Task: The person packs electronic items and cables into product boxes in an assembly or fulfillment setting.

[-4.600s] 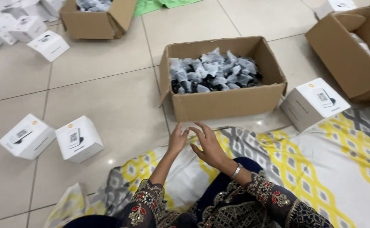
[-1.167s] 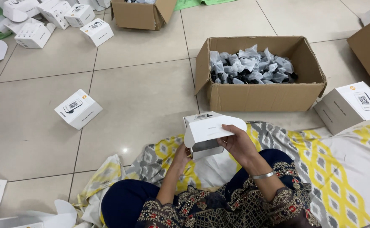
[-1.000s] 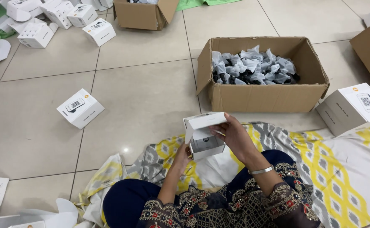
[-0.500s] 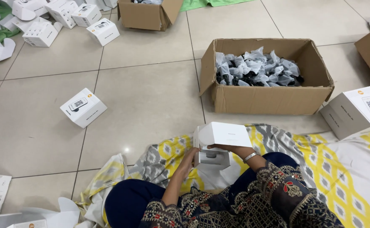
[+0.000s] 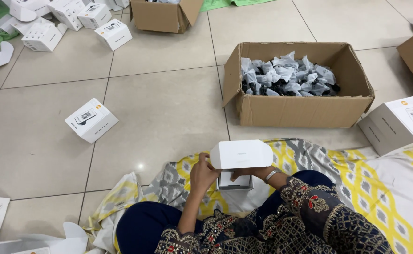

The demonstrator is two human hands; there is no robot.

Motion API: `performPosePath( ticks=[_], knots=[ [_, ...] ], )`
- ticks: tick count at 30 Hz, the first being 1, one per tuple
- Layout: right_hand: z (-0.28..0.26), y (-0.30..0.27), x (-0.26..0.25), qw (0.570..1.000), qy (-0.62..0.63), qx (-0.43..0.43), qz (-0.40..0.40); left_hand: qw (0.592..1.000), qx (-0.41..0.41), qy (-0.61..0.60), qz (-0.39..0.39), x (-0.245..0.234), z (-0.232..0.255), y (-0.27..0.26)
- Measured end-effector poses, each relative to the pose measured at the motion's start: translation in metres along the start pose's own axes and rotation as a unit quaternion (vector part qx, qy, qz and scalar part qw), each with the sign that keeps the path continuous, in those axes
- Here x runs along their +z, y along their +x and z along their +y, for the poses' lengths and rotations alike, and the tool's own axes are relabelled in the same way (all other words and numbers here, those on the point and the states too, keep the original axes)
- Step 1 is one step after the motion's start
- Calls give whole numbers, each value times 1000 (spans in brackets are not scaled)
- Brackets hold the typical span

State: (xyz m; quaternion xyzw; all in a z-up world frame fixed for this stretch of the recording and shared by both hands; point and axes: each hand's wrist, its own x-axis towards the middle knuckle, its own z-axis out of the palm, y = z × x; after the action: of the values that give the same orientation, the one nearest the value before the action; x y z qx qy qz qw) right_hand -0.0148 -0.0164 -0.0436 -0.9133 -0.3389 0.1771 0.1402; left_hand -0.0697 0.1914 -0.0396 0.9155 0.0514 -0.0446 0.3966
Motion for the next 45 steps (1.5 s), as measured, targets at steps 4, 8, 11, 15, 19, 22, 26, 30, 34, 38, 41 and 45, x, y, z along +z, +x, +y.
performPosePath(
  ticks=[4,8,11,15,19,22,26,30,34,38,41,45],
  knots=[
    [-18,1,7,992,-21,-120,19,998,21,-53,34,-26,39,9],
    [-34,-17,-4,999,3,-47,-3,941,-37,-332,59,-29,27,68],
    [-41,-33,-13,998,64,-9,-6,912,52,-393,107,-18,-1,103],
    [-32,-46,-14,986,140,28,85,968,212,-45,130,-16,-11,78],
    [-24,-45,-9,977,-68,58,193,974,142,153,-88,-12,10,11],
    [-18,-38,-10,976,-93,56,188,948,106,237,-184,13,-3,-4],
    [-2,-29,4,978,-72,57,185,943,90,245,-205,37,-24,1],
    [-12,-41,-17,977,-17,71,200,944,88,242,-207,30,-20,4],
    [-30,-57,-29,991,-78,23,107,942,77,235,-229,41,-32,16],
    [-26,-64,-26,998,-17,32,51,945,64,210,-242,46,-42,27],
    [-21,-62,-23,998,1,20,56,945,61,214,-239,42,-39,25],
    [-22,-53,-11,998,-34,-5,60,943,88,236,-216,43,-35,23]
  ],
)
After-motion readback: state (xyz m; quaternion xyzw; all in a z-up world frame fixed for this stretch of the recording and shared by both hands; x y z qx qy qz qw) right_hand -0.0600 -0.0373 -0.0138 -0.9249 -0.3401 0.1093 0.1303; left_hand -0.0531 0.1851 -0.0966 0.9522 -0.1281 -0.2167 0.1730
